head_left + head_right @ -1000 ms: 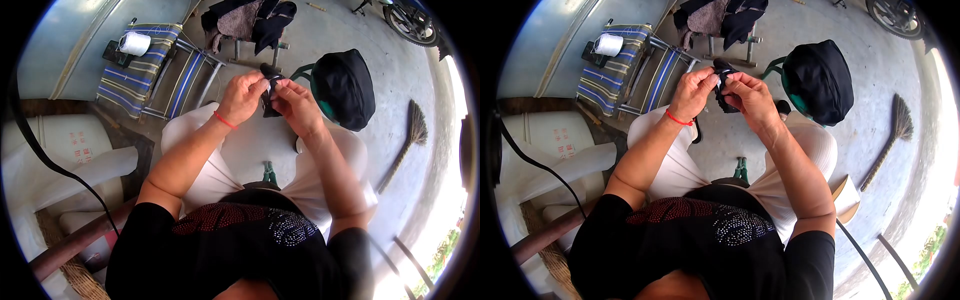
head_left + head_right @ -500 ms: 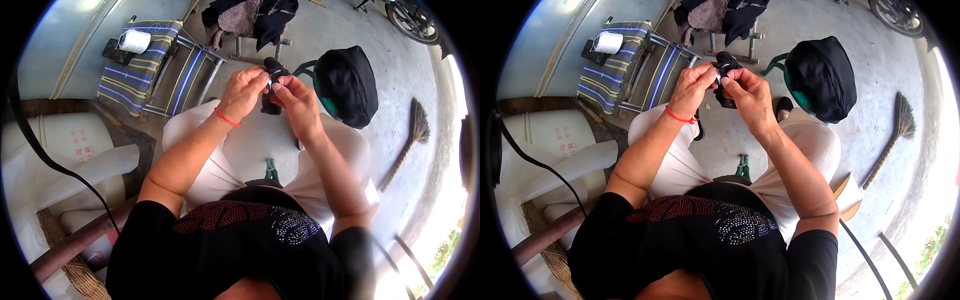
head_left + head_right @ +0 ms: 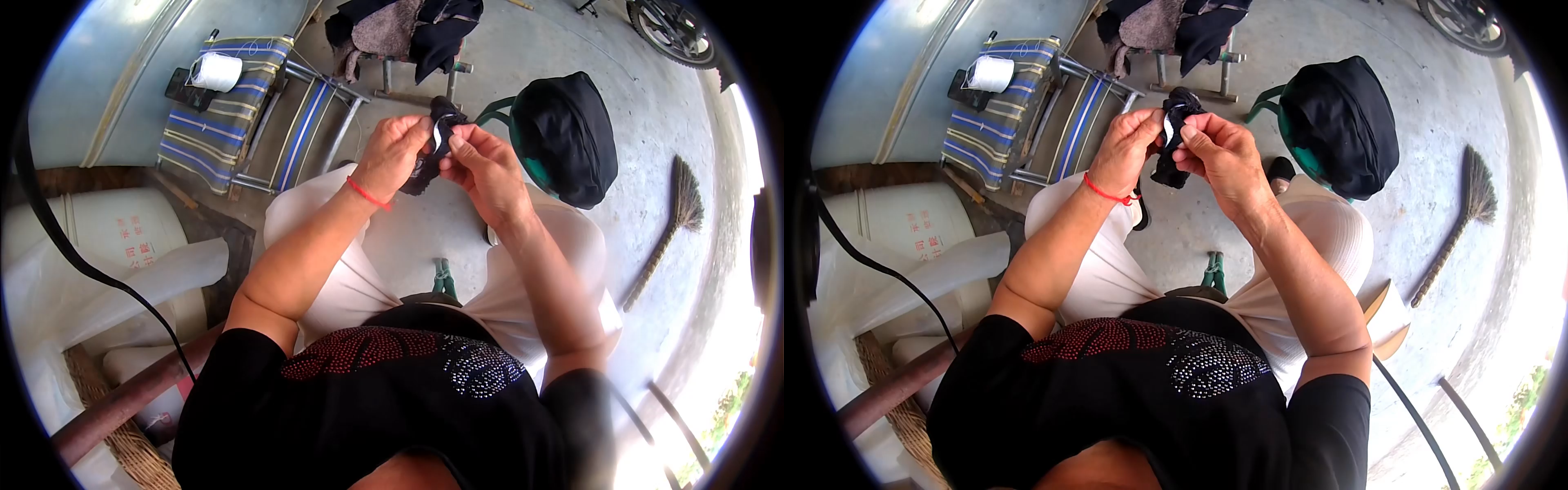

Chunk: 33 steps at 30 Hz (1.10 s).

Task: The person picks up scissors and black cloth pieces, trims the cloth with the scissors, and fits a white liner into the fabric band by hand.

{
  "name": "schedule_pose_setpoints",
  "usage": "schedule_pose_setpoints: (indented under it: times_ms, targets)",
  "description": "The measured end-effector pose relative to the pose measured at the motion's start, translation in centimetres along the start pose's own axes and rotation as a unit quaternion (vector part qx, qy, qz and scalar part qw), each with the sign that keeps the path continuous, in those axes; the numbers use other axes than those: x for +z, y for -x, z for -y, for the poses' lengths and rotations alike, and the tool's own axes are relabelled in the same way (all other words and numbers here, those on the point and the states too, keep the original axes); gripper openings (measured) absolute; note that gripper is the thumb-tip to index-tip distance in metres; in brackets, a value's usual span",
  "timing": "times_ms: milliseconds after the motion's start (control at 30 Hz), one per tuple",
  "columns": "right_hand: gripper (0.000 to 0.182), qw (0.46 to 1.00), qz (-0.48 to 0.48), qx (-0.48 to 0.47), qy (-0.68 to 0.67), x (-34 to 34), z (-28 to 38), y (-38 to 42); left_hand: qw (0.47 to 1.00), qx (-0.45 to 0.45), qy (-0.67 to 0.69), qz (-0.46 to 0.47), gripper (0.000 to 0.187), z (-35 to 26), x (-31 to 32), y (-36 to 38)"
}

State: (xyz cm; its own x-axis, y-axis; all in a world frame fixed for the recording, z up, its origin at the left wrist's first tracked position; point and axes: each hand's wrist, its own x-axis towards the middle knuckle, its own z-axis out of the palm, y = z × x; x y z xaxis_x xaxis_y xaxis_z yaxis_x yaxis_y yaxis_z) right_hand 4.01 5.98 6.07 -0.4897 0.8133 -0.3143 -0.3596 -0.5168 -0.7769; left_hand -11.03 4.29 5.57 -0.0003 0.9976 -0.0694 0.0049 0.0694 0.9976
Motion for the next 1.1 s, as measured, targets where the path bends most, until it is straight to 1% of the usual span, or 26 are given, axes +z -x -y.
schedule_pose_setpoints:
  times_ms: [100,167,200,267,333,367,400,567,633,667,733,833,900,1033,1100]
  targets:
    - [0.011,1.000,-0.004,0.003,0.002,0.0,0.1,0.1,1.000,0.001,0.009,0.001,0.032,-0.1,0.3,0.0]
    - [0.011,1.000,-0.009,-0.001,0.000,0.0,0.3,0.2,0.997,0.036,0.067,-0.028,0.026,-0.3,0.8,0.1]
    - [0.013,1.000,-0.021,-0.003,0.010,0.1,0.5,0.2,0.997,0.036,0.066,-0.027,0.026,-0.4,0.9,0.1]
    - [0.014,0.999,-0.034,-0.007,0.019,-0.1,0.7,0.3,0.998,0.027,0.059,0.022,0.019,-0.6,0.9,0.0]
    - [0.016,0.996,-0.047,-0.033,0.062,-0.3,0.7,0.2,0.997,0.036,0.059,0.039,0.018,-0.3,0.6,-0.2]
    - [0.016,0.996,-0.048,-0.034,0.061,-0.5,0.9,0.2,0.996,0.044,0.059,0.055,0.017,-0.1,0.5,-0.4]
    - [0.016,0.996,-0.046,-0.037,0.073,-0.6,1.1,0.2,0.993,0.023,0.102,0.060,0.016,0.1,0.5,-0.4]
    - [0.017,0.993,-0.052,-0.023,0.100,-0.5,1.2,0.4,0.992,0.008,0.117,0.047,0.018,-0.2,1.0,-0.3]
    - [0.018,0.996,-0.048,-0.018,0.076,-0.4,1.1,0.5,0.992,-0.003,0.121,0.037,0.019,-0.2,1.0,-0.2]
    - [0.018,0.996,-0.049,-0.018,0.075,-0.5,1.1,0.4,0.992,0.002,0.122,0.039,0.020,-0.1,1.0,-0.2]
    - [0.016,0.999,-0.024,0.011,0.041,-0.9,1.0,0.3,0.991,0.006,0.124,0.040,0.021,0.1,1.0,-0.2]
    - [0.017,0.999,-0.019,0.023,0.012,-0.8,1.0,0.5,0.994,0.021,0.097,0.043,0.022,0.1,0.7,-0.3]
    - [0.016,0.999,-0.017,0.030,0.005,-0.8,1.0,0.5,0.992,-0.006,0.102,0.077,0.019,-0.5,0.7,0.0]
    - [0.015,0.999,-0.025,0.040,-0.007,-0.7,1.2,0.6,0.993,0.006,0.088,0.075,0.022,-0.5,0.7,0.1]
    - [0.014,0.999,-0.033,0.040,-0.008,-0.5,1.3,0.6,0.996,-0.014,0.065,0.065,0.027,-0.2,0.6,0.1]
